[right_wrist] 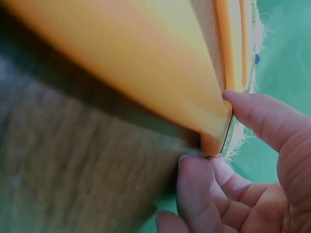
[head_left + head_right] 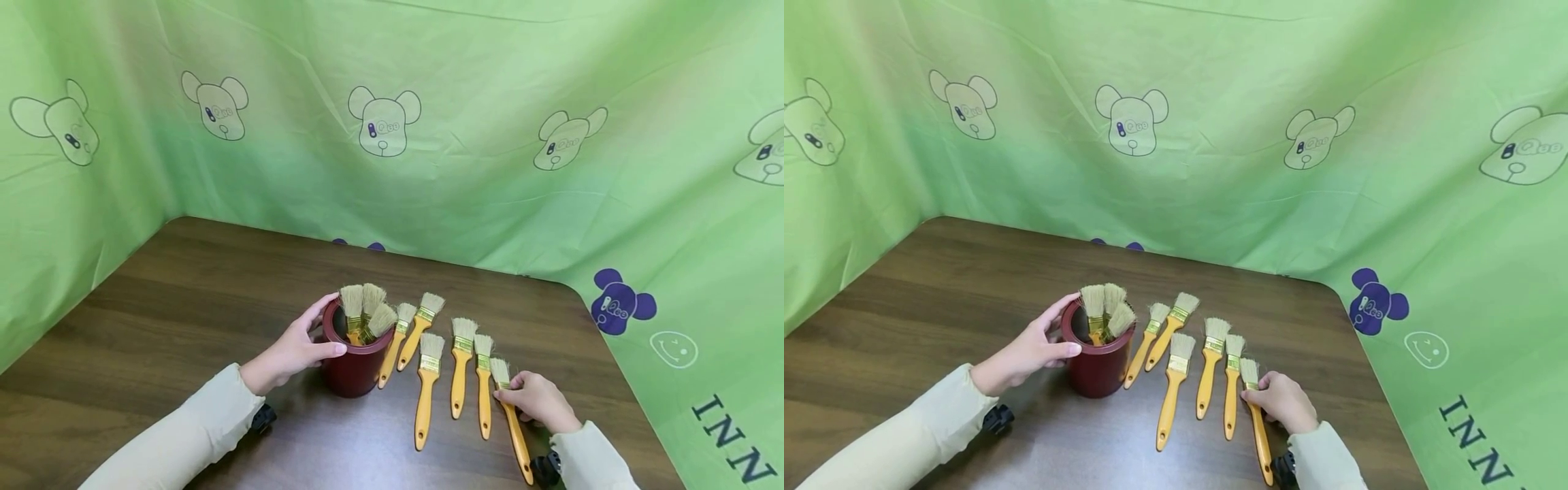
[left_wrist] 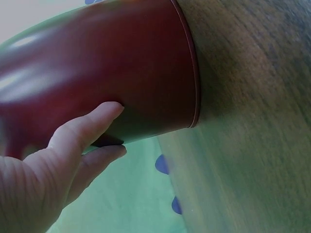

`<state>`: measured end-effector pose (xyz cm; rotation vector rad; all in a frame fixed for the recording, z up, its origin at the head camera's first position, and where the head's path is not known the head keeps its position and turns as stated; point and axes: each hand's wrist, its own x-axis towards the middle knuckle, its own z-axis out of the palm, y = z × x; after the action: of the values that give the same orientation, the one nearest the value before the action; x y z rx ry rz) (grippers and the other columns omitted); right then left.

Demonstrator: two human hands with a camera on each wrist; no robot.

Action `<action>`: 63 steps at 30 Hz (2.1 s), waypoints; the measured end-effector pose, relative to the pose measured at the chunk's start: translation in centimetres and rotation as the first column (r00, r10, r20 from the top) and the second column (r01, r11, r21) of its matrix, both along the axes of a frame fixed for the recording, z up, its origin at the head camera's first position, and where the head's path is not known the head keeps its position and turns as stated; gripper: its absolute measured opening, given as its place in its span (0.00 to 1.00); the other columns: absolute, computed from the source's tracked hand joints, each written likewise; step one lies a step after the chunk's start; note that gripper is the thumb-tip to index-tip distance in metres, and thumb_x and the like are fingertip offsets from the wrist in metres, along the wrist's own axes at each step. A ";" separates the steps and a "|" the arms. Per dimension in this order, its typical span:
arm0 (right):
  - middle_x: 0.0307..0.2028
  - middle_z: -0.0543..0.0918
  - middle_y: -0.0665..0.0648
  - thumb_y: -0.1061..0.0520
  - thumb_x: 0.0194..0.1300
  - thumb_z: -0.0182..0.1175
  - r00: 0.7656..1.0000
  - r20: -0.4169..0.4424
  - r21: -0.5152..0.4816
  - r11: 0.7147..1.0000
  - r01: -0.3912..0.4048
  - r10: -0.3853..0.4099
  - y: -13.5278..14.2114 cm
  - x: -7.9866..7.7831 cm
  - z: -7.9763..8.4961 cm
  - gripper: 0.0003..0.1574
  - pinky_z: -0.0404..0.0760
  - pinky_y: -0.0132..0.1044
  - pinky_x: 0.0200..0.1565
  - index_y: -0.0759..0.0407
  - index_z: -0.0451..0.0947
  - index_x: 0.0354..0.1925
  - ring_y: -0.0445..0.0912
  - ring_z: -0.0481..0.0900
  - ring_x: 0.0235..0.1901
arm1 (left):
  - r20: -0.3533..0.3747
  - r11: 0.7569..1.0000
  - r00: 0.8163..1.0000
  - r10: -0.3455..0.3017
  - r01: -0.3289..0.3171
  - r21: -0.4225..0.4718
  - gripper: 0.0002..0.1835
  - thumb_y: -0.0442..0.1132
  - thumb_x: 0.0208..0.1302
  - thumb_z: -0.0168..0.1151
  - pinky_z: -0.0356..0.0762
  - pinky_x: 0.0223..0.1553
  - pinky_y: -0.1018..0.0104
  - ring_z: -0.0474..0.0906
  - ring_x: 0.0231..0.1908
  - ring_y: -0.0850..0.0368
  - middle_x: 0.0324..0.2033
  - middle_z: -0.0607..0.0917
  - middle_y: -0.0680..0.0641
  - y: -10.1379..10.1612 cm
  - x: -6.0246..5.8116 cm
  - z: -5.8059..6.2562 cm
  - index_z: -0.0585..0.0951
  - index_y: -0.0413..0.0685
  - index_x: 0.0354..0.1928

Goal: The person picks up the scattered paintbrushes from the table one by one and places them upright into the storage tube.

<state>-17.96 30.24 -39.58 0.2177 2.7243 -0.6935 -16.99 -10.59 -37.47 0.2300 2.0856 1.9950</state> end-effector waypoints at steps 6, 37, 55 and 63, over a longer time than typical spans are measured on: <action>0.19 0.74 0.54 0.53 0.55 0.67 1.000 -0.009 -0.034 0.999 0.008 -0.008 -0.2 0.0 0.0 0.18 0.72 0.34 0.18 0.63 0.69 0.30 0.44 0.75 0.16 | -0.002 1.000 1.000 0.002 -0.002 0.006 0.46 0.34 0.56 0.69 0.74 0.30 0.58 0.73 0.51 0.43 0.66 0.62 0.33 0.0 0.0 0.1 0.55 0.52 0.73; 0.26 0.78 0.49 0.74 0.61 0.56 0.830 -0.406 -0.817 0.559 -0.142 -0.383 -7.3 0.9 5.5 0.14 0.81 0.34 0.26 0.63 0.67 0.42 0.38 0.80 0.24 | -0.007 1.000 1.000 0.000 0.000 0.021 0.46 0.35 0.57 0.69 0.77 0.33 0.57 0.71 0.54 0.41 0.66 0.62 0.33 0.2 0.2 0.3 0.54 0.52 0.74; 0.32 0.82 0.61 0.78 0.61 0.51 0.719 -0.478 -0.745 -0.201 -0.636 -0.504 -14.7 2.2 7.2 0.11 0.82 0.39 0.36 0.68 0.71 0.39 0.52 0.85 0.33 | -0.024 0.998 1.000 -0.019 0.021 0.063 0.46 0.33 0.57 0.68 0.78 0.44 0.53 0.67 0.60 0.34 0.66 0.60 0.31 0.0 0.1 -0.1 0.54 0.49 0.73; 0.33 0.83 0.60 0.75 0.60 0.57 0.708 -0.529 -0.719 -0.195 -0.667 -0.468 -17.9 1.9 7.8 0.11 0.82 0.37 0.38 0.67 0.71 0.40 0.48 0.85 0.35 | -0.035 0.998 0.999 -0.018 0.020 0.060 0.46 0.34 0.56 0.69 0.78 0.42 0.56 0.69 0.57 0.35 0.66 0.60 0.30 0.0 0.2 -0.1 0.54 0.47 0.73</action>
<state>-16.05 12.29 -31.82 -0.9516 1.3327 -3.1163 -16.78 -10.62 -37.60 0.2968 2.0380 2.0590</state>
